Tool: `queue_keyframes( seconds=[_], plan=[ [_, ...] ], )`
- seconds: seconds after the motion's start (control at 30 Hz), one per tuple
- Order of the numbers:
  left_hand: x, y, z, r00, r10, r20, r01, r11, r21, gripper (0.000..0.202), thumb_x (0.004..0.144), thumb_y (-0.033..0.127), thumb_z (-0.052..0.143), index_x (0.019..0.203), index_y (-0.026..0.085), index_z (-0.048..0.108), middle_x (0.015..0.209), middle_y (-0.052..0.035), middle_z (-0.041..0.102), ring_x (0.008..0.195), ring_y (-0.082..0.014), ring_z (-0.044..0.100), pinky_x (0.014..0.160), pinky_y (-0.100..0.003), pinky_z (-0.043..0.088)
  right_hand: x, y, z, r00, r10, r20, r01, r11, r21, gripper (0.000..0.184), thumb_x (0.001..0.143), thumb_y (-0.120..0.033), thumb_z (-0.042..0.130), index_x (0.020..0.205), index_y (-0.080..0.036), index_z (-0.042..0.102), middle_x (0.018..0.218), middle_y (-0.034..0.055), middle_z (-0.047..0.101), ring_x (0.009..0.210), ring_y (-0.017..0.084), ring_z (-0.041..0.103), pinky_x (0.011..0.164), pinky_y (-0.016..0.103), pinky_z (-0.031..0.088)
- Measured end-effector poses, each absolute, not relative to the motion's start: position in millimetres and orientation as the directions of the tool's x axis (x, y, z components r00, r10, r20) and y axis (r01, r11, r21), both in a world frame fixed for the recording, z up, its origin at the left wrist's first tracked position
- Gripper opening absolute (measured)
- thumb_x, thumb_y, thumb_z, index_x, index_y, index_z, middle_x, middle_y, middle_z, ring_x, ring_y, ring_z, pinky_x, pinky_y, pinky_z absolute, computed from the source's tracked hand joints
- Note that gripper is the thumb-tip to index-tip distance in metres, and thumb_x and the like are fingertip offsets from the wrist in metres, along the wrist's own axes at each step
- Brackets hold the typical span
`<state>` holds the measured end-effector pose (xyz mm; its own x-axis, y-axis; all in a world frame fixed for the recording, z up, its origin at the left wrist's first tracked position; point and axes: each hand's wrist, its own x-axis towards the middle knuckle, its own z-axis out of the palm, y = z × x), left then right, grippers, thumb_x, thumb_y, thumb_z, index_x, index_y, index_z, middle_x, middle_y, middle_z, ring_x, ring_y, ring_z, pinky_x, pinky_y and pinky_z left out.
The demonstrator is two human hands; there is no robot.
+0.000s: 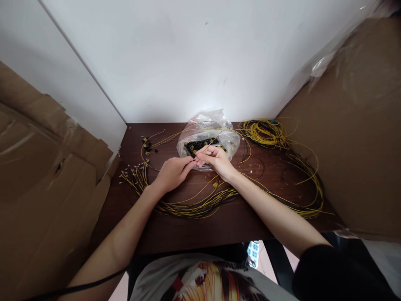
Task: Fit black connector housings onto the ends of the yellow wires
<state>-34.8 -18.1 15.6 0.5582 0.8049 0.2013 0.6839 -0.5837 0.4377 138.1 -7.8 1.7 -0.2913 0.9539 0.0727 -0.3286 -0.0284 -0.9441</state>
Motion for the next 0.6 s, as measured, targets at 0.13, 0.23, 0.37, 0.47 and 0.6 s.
queue_keyframes(
  seconds=[0.13, 0.23, 0.37, 0.47, 0.6],
  plan=[
    [-34.2, -18.2, 16.9, 0.552, 0.810, 0.197, 0.691, -0.577, 0.435, 0.029, 0.091, 0.031, 0.036, 0.073, 0.017, 0.055, 0.065, -0.0027, 0.060, 0.057, -0.0132, 0.051, 0.057, -0.023, 0.030, 138.0, -6.9, -0.3, -0.302, 0.951, 0.068, -0.343, -0.041, -0.938, 0.027, 0.065, -0.033, 0.074, 0.078, -0.013, 0.062, 0.066, 0.0017, 0.067, 0.057, 0.011, 0.062, 0.057, 0.024, 0.052],
    [-34.0, -18.4, 17.3, 0.549, 0.815, 0.187, 0.703, -0.571, 0.424, 0.030, 0.091, 0.032, 0.036, 0.072, 0.017, 0.054, 0.064, -0.0027, 0.059, 0.057, -0.0133, 0.051, 0.056, -0.023, 0.030, 137.9, -6.9, -0.5, -0.308, 0.949, 0.066, -0.348, -0.048, -0.936, 0.027, 0.065, -0.033, 0.074, 0.078, -0.013, 0.061, 0.066, 0.0017, 0.067, 0.056, 0.011, 0.062, 0.057, 0.024, 0.052],
    [-34.4, -18.5, 17.3, 0.554, 0.815, 0.173, 0.713, -0.571, 0.406, 0.030, 0.091, 0.032, 0.036, 0.073, 0.017, 0.053, 0.066, -0.0031, 0.060, 0.059, -0.0139, 0.052, 0.057, -0.023, 0.030, 138.0, -7.5, 0.9, -0.309, 0.948, 0.069, -0.349, -0.045, -0.936, 0.027, 0.065, -0.032, 0.074, 0.078, -0.013, 0.061, 0.066, 0.0013, 0.066, 0.056, 0.011, 0.062, 0.057, 0.023, 0.052],
    [-34.8, -18.5, 17.3, 0.560, 0.811, 0.170, 0.720, -0.578, 0.384, 0.030, 0.091, 0.032, 0.036, 0.074, 0.017, 0.055, 0.066, -0.0033, 0.061, 0.059, -0.0139, 0.053, 0.057, -0.023, 0.030, 137.9, -7.6, 2.3, -0.300, 0.952, 0.068, -0.339, -0.040, -0.940, 0.027, 0.065, -0.031, 0.074, 0.078, -0.012, 0.061, 0.065, 0.0013, 0.066, 0.055, 0.011, 0.062, 0.056, 0.023, 0.052],
    [-35.0, -18.2, 17.6, 0.561, 0.811, 0.165, 0.729, -0.578, 0.366, 0.030, 0.091, 0.032, 0.035, 0.075, 0.017, 0.056, 0.067, -0.0033, 0.061, 0.058, -0.0137, 0.052, 0.057, -0.023, 0.031, 138.0, -7.3, 2.6, -0.297, 0.953, 0.066, -0.332, -0.038, -0.942, 0.026, 0.065, -0.030, 0.074, 0.078, -0.012, 0.061, 0.065, 0.0015, 0.066, 0.055, 0.011, 0.062, 0.056, 0.023, 0.052]
  ],
)
